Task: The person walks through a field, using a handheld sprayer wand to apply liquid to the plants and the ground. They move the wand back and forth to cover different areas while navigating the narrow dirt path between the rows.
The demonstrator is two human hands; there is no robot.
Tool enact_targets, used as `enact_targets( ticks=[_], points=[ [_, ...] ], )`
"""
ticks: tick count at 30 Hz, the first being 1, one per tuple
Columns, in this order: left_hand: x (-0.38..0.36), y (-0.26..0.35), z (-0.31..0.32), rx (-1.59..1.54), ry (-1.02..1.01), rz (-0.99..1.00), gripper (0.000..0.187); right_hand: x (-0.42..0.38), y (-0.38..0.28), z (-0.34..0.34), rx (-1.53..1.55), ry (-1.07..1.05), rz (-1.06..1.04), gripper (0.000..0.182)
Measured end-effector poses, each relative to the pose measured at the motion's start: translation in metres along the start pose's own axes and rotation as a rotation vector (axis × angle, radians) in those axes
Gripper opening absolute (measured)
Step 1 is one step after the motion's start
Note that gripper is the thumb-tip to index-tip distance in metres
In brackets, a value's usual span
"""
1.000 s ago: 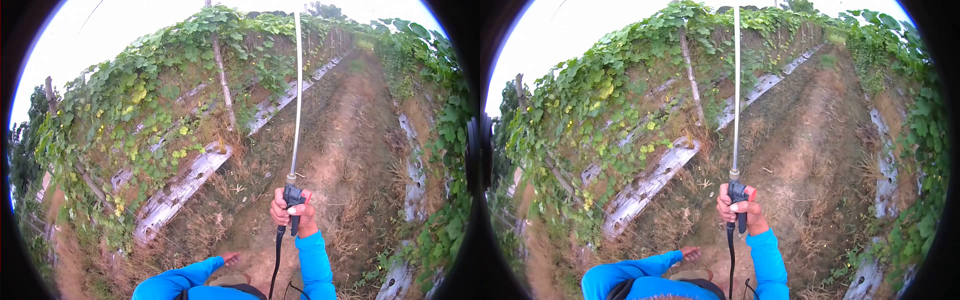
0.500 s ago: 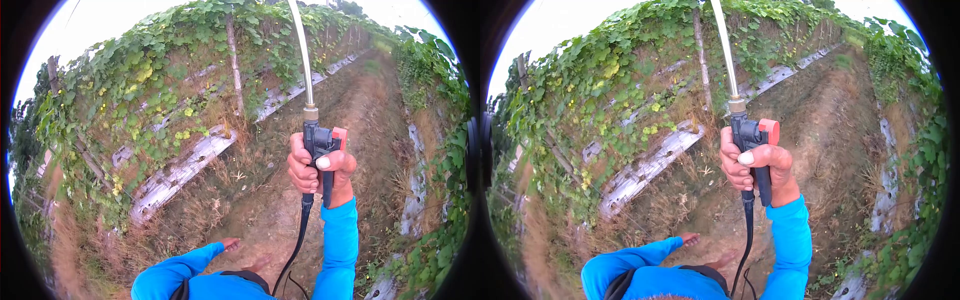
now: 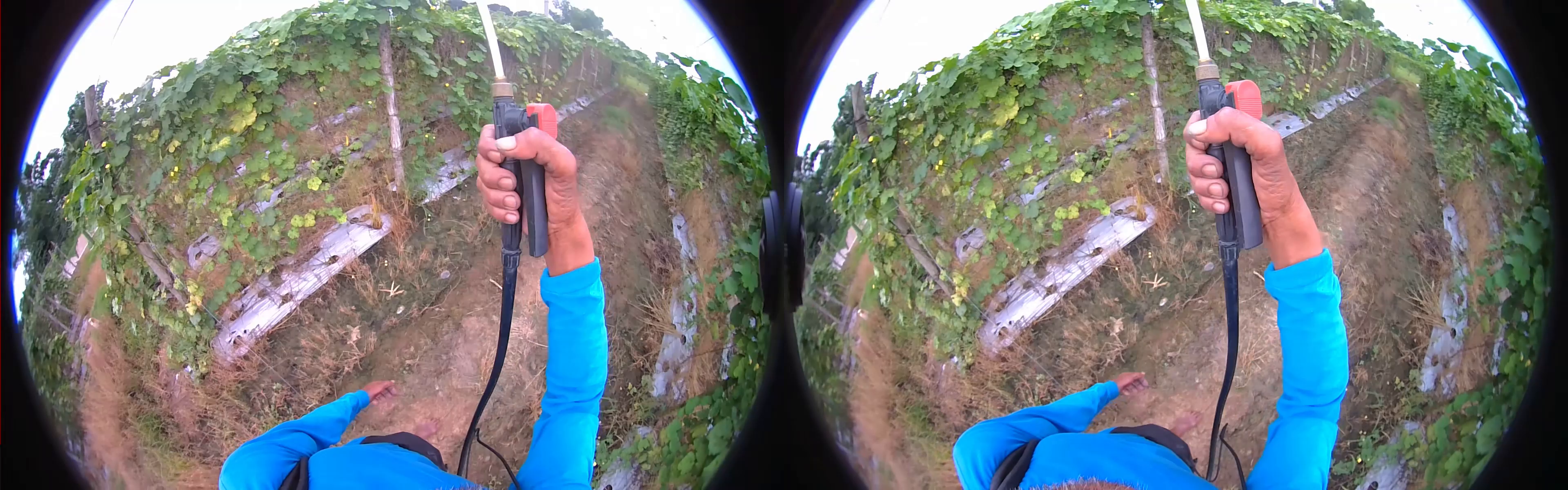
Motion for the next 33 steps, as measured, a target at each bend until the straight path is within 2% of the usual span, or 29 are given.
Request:
enact_targets(
  ticks=[1, 4, 12, 15, 18, 19, 24, 27, 29, 31, 32, 33],
  points=[
    [-0.003, -0.003, -0.004, -0.004, 0.006, -0.002, 0.053, 0.001, 0.001, 0.000, 0.006, -0.004, 0.000, 0.020],
    [-0.016, -0.015, -0.011, -0.032, 0.010, -0.036, 0.054, 0.002, 0.006, 0.019, 0.312, -0.304, 0.055, 0.024],
    [-0.031, -0.039, -0.011, 0.028, 0.047, -0.092, 0.057, -0.007, 0.006, 0.028, 0.478, -0.459, 0.054, 0.025],
    [-0.026, -0.043, -0.010, 0.044, 0.018, -0.088, 0.057, -0.007, -0.008, 0.016, 0.345, -0.368, -0.035, 0.026],
    [-0.021, -0.043, -0.008, -0.017, -0.052, -0.073, 0.056, -0.007, -0.032, -0.013, -0.007, -0.055, -0.146, 0.026],
    [-0.021, -0.043, -0.008, -0.006, -0.059, -0.081, 0.056, -0.008, -0.036, -0.029, -0.127, 0.118, -0.192, 0.026],
    [-0.035, -0.028, -0.009, -0.002, -0.015, -0.067, 0.054, -0.025, -0.050, -0.091, -0.286, 0.416, -0.256, 0.025],
    [-0.041, -0.034, -0.007, 0.042, 0.009, -0.062, 0.055, -0.050, -0.037, -0.114, -0.335, 0.494, -0.257, 0.024],
    [-0.039, -0.044, -0.005, 0.057, -0.004, -0.085, 0.057, -0.067, -0.025, -0.123, -0.278, 0.448, -0.230, 0.021],
    [-0.038, -0.055, -0.002, 0.079, -0.021, -0.110, 0.058, -0.083, -0.012, -0.118, -0.051, 0.235, -0.206, 0.019],
    [-0.038, -0.061, 0.000, 0.089, -0.020, -0.117, 0.059, -0.094, -0.003, -0.123, -0.016, 0.279, -0.187, 0.015],
    [-0.036, -0.061, 0.001, 0.104, -0.019, -0.119, 0.060, -0.104, 0.006, -0.124, 0.027, 0.235, -0.181, 0.017]
  ],
)
Point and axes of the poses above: each hand's wrist, its own x-axis towards the middle knuckle, its own z-axis out of the palm, y = z × x, the point moved 6 cm from there along x, towards the middle knuckle, and after that the axes turned 9 degrees about -z, right-handed, at the moved point
